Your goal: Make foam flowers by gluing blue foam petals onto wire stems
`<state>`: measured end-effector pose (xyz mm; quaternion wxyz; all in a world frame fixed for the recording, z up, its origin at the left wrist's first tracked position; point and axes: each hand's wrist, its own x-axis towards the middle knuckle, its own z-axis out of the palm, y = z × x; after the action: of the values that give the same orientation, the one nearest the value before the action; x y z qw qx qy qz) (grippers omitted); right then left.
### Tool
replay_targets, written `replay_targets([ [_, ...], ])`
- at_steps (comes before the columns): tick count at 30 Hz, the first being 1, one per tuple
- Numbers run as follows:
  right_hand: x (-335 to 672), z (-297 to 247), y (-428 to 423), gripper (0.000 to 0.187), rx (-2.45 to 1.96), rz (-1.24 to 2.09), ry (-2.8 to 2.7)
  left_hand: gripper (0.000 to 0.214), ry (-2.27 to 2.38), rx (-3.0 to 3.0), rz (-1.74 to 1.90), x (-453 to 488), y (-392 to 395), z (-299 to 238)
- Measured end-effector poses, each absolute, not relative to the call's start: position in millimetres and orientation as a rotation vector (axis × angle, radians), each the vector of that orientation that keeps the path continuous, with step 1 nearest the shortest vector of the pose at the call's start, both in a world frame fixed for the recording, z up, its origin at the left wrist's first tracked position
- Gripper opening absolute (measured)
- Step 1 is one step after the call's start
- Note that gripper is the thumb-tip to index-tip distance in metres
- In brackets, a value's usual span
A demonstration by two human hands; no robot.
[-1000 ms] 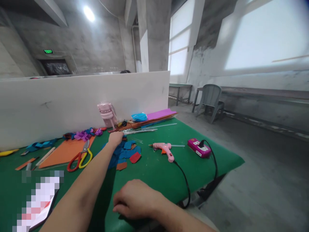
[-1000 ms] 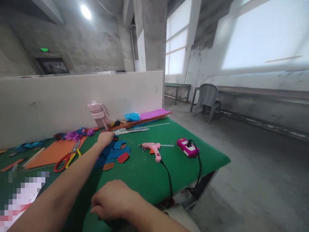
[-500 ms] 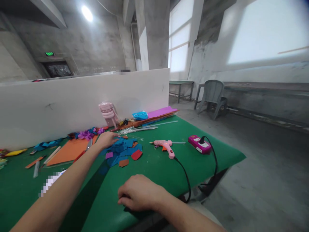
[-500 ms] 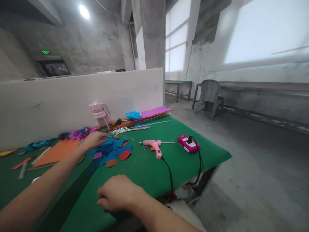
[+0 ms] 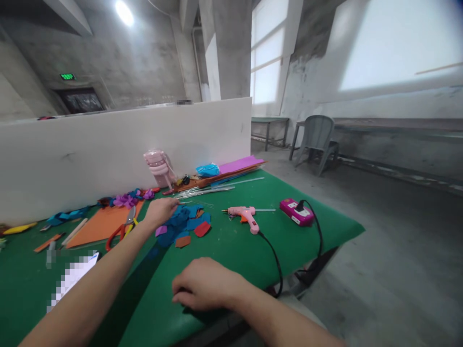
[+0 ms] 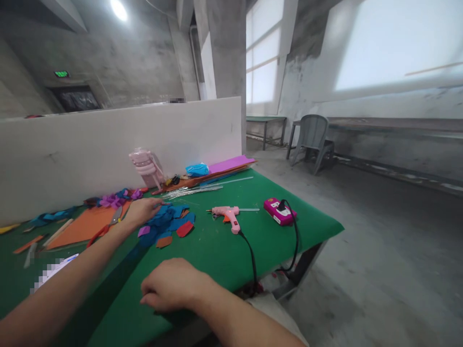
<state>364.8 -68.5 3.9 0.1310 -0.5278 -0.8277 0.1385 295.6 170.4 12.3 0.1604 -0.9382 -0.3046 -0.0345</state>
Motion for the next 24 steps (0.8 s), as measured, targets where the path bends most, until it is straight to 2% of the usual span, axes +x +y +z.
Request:
replay_targets([
  [6, 361.7, 0.7, -69.4, 0.02, -1.486, 0.463, -2.356, 0.03, -0.926, -2.814, -0.027, 273.4, 119.5, 20.2],
  [10, 352.9, -3.5, -70.7, 0.021, -1.344, 0.587, -2.395, 0.027, -0.815, -2.979, 0.052, 286.9, 82.6, 6.0],
  [14, 348.1, -7.3, -71.0, 0.021, -1.328, 0.563, -2.396, 0.027, -0.829, -2.972, 0.024, 302.9, 61.8, -13.7],
  [17, 349.7, -8.5, -70.4, 0.021, -1.353, 0.523, -2.386, 0.026, -0.895, -2.919, -0.051, 307.2, 64.5, -14.4],
  [22, 356.7, -5.4, -70.9, 0.022, -1.341, 0.48, -2.385, 0.031, -1.138, -2.705, -0.364, 292.5, 107.4, 17.2],
  [24, 358.6, -3.1, -71.1, 0.022, -1.364, 0.461, -2.382, 0.032, -1.157, -2.64, -0.294, 284.6, 126.0, 27.2],
])
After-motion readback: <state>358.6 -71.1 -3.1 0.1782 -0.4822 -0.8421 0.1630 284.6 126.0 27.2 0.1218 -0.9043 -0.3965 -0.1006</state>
